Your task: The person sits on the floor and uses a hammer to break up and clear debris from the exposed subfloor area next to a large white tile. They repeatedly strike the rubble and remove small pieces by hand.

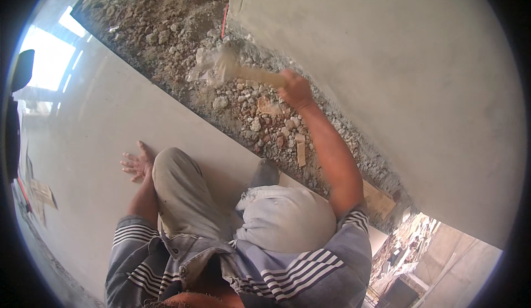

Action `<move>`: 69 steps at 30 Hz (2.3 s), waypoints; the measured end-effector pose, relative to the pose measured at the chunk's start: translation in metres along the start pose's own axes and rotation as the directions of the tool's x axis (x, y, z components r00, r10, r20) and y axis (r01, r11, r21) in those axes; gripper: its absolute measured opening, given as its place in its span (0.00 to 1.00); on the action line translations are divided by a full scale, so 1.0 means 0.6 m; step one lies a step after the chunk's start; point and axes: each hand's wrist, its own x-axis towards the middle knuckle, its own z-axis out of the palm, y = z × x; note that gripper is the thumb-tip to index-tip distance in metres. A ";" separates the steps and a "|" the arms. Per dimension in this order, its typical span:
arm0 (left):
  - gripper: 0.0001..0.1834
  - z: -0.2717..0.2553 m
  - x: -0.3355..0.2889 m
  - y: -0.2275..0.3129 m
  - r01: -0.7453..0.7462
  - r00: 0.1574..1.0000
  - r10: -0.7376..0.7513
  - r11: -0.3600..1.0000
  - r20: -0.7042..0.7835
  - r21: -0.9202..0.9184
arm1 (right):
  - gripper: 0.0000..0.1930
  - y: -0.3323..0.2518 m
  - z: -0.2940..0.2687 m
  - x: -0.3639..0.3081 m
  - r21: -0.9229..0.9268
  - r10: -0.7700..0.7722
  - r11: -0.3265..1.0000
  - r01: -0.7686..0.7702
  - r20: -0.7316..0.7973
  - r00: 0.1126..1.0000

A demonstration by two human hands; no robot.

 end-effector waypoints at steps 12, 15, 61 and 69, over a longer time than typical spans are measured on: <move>0.56 0.008 0.004 0.000 0.004 1.000 -0.003 1.000 -0.023 0.023 | 0.12 -0.088 -0.004 -0.012 0.051 -0.270 0.955 0.293 -0.261 0.927; 0.55 0.006 0.001 -0.001 -0.004 1.000 0.003 1.000 -0.017 -0.018 | 0.12 -0.056 -0.016 -0.006 0.126 -0.204 0.966 0.227 -0.172 0.964; 0.55 0.002 0.003 0.002 0.012 1.000 -0.012 0.998 -0.005 0.059 | 0.12 -0.055 0.005 -0.013 0.114 -0.252 0.948 0.297 -0.299 0.920; 0.55 0.019 0.015 -0.012 -0.012 1.000 0.013 0.999 -0.022 0.053 | 0.12 0.001 0.016 -0.011 -0.295 0.535 0.838 -0.460 0.268 0.802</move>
